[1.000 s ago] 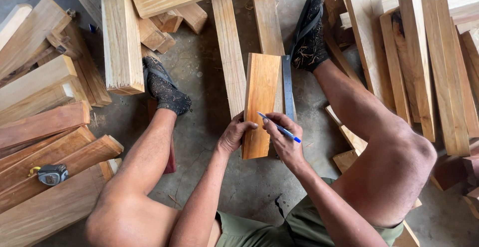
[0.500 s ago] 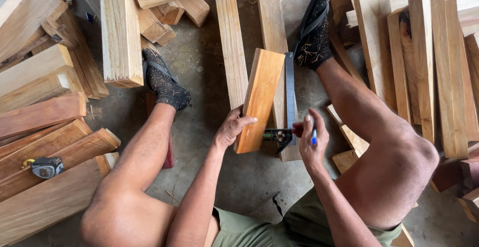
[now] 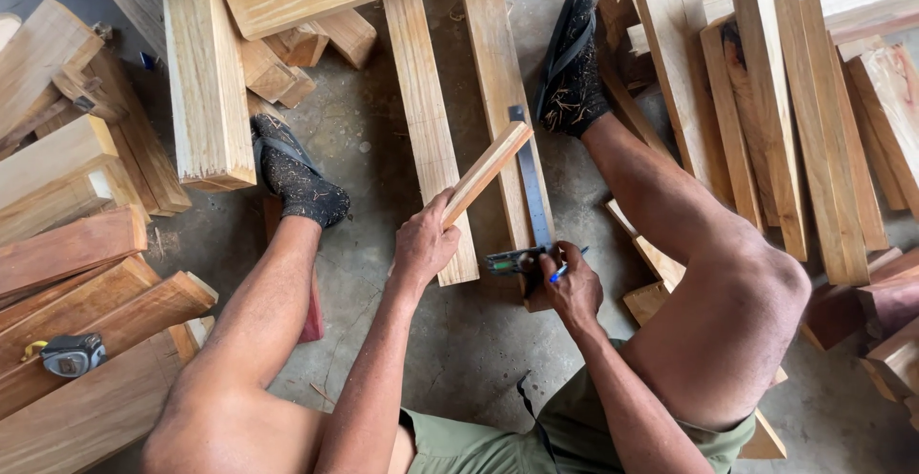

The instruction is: Marking wooden boards using a combination square and a pen in a workshop.

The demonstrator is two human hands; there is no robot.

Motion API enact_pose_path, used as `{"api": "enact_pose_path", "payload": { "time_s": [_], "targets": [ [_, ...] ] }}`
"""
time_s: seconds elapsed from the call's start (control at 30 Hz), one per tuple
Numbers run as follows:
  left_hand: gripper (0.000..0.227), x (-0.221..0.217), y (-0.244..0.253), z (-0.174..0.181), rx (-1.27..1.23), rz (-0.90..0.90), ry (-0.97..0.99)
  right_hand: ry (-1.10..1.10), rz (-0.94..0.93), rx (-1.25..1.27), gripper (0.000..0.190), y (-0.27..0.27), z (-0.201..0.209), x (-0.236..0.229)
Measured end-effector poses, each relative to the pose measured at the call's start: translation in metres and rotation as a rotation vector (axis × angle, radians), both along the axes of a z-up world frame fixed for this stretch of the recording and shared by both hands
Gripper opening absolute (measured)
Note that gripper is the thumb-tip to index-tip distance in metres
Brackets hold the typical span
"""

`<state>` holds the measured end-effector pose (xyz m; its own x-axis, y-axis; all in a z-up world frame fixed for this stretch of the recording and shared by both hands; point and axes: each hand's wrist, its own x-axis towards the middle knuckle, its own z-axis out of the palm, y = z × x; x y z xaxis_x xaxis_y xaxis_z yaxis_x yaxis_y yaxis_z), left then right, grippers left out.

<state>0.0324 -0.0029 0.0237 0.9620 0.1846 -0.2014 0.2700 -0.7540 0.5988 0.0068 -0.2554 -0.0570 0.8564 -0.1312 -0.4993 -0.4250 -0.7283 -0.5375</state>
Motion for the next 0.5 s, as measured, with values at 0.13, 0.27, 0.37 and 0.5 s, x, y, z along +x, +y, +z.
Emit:
{"api": "enact_pose_path", "payload": {
  "time_s": [0.13,0.27,0.37,0.5],
  "targets": [
    [0.063,-0.001,0.007,-0.002,0.026,-0.031,0.026,-0.100,-0.140,0.071,0.042,-0.009,-0.014,-0.004],
    [0.059,-0.002,0.014,-0.003,0.036,-0.084,0.081,-0.142,-0.286,0.244,0.038,-0.026,-0.042,-0.003],
    [0.056,0.000,0.020,0.001,-0.011,-0.112,0.160,-0.031,-0.460,0.543,0.034,-0.035,-0.035,0.001],
    [0.054,-0.004,0.034,-0.018,-0.073,-0.125,0.160,-0.014,-0.436,0.805,0.031,-0.043,-0.034,-0.005]
  ]
}}
